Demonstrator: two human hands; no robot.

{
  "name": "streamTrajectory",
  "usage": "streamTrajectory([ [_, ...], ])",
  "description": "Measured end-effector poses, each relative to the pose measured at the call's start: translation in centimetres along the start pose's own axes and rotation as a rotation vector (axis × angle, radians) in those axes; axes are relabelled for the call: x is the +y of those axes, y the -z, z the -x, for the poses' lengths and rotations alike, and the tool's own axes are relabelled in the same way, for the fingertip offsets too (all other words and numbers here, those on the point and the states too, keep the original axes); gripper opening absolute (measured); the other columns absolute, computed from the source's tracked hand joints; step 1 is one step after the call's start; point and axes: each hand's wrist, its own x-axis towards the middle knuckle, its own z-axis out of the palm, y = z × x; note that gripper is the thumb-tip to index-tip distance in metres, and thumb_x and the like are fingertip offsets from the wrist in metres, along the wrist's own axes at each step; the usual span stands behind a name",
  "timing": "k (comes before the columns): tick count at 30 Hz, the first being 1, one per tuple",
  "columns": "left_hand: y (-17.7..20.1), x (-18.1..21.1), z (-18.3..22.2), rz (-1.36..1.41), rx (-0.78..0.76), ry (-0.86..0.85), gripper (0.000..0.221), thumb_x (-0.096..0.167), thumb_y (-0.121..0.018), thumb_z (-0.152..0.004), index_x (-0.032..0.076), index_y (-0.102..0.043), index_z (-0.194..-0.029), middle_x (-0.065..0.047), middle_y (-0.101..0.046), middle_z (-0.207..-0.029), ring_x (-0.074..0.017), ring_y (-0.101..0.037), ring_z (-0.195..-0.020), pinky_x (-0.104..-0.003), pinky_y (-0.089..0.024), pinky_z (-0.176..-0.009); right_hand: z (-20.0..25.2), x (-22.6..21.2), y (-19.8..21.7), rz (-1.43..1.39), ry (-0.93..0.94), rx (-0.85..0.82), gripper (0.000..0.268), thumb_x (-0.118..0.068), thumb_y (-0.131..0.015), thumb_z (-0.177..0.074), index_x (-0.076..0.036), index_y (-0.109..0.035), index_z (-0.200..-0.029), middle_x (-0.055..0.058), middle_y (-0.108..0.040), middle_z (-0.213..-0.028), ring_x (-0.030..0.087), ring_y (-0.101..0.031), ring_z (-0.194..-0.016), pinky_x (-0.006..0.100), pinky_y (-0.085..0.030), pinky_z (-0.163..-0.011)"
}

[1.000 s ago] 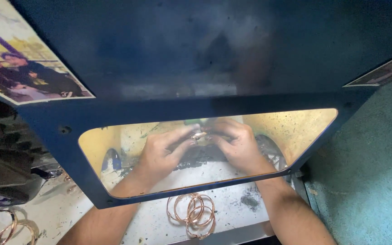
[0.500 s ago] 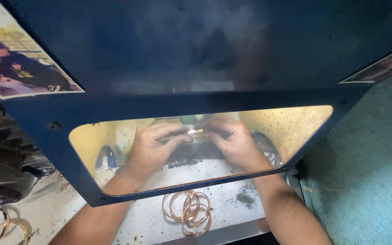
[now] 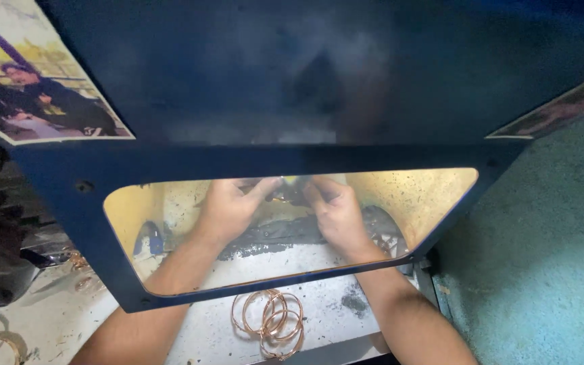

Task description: Polishing a jewelry item using a bench-mounted polishing machine with a buffing wheel inside a protective enclosure.

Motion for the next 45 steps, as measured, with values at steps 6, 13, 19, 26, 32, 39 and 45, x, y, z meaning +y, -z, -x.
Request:
streamTrajectory([
  [6, -0.1, -4.7, -0.9, 0.039, 0.061, -0.131, 0.023, 0.008, -0.076, -0.09, 0.002, -0.075, -0.112, -0.014, -0.078, -0.094, -0.0245, -0.076, -0.089, -0.041, -0.059, -0.09, -0.2, 1.1, -1.4, -0.004, -0.006, 0.022, 0.018, -0.006, -0.062, -0.095, -0.003, -0.08, -0.095, 0.012, -0.077, -0.077, 0.015, -0.07, -0.079, 0.039, -0.059, -0.083],
  [13, 2.3, -3.2, -0.3, 0.056, 0.043, -0.206, 0.017, 0.01, -0.073, -0.092, 0.005, -0.076, -0.109, -0.013, -0.078, -0.098, -0.0238, -0.075, -0.091, -0.043, -0.055, -0.096, -0.1, 1.2, -2.1, 0.046, 0.017, 0.018, 0.018, -0.006, -0.064, -0.096, -0.003, -0.08, -0.103, 0.013, -0.079, -0.084, 0.015, -0.069, -0.086, 0.041, -0.057, -0.085],
  [19, 3.2, -2.3, 1.6, 0.13, -0.093, -0.143, 0.016, 0.014, -0.073, -0.093, 0.011, -0.079, -0.108, -0.009, -0.081, -0.101, -0.0183, -0.075, -0.098, -0.041, -0.055, -0.097, -0.3, 2.8, -0.4, 0.051, 0.096, -0.053, 0.016, -0.013, -0.078, -0.088, -0.008, -0.08, -0.103, 0.013, -0.081, -0.091, 0.015, -0.071, -0.094, 0.04, -0.057, -0.091],
  [26, 1.7, -1.9, 0.4, 0.058, 0.017, -0.203, 0.013, 0.015, -0.072, -0.095, 0.012, -0.08, -0.105, -0.008, -0.08, -0.096, -0.0197, -0.075, -0.094, -0.041, -0.054, -0.097, -0.4, 2.1, -1.5, 0.048, 0.021, 0.013, 0.013, -0.01, -0.071, -0.094, -0.009, -0.08, -0.102, 0.01, -0.081, -0.088, 0.017, -0.075, -0.089, 0.038, -0.058, -0.089],
  [32, 2.3, -2.3, 0.2, -0.037, 0.099, -0.253, 0.009, 0.011, -0.074, -0.093, 0.009, -0.079, -0.1, -0.008, -0.079, -0.089, -0.0205, -0.075, -0.085, -0.042, -0.055, -0.093, -0.3, 1.5, -1.8, 0.083, -0.052, -0.005, 0.016, -0.01, -0.066, -0.096, -0.007, -0.08, -0.103, 0.011, -0.08, -0.087, 0.018, -0.076, -0.088, 0.039, -0.058, -0.089],
  [39, 2.1, -0.6, 0.0, -0.017, 0.125, -0.267, 0.01, 0.011, -0.073, -0.093, 0.006, -0.077, -0.101, -0.012, -0.077, -0.082, -0.0217, -0.073, -0.072, -0.042, -0.058, -0.086, -0.2, 0.4, -1.9, 0.104, -0.035, -0.015, 0.021, -0.018, -0.066, -0.098, -0.004, -0.079, -0.089, 0.009, -0.074, -0.075, 0.011, -0.062, -0.08, 0.037, -0.056, -0.079],
  [45, 2.9, -1.5, 0.5, -0.018, 0.112, -0.244, 0.01, 0.014, -0.073, -0.094, 0.005, -0.077, -0.099, -0.013, -0.077, -0.081, -0.0219, -0.073, -0.071, -0.042, -0.06, -0.08, 0.2, 0.1, -3.0, 0.159, -0.055, 0.006, 0.025, -0.019, -0.064, -0.097, -0.001, -0.077, -0.086, 0.012, -0.071, -0.071, 0.015, -0.062, -0.074, 0.038, -0.055, -0.076],
])
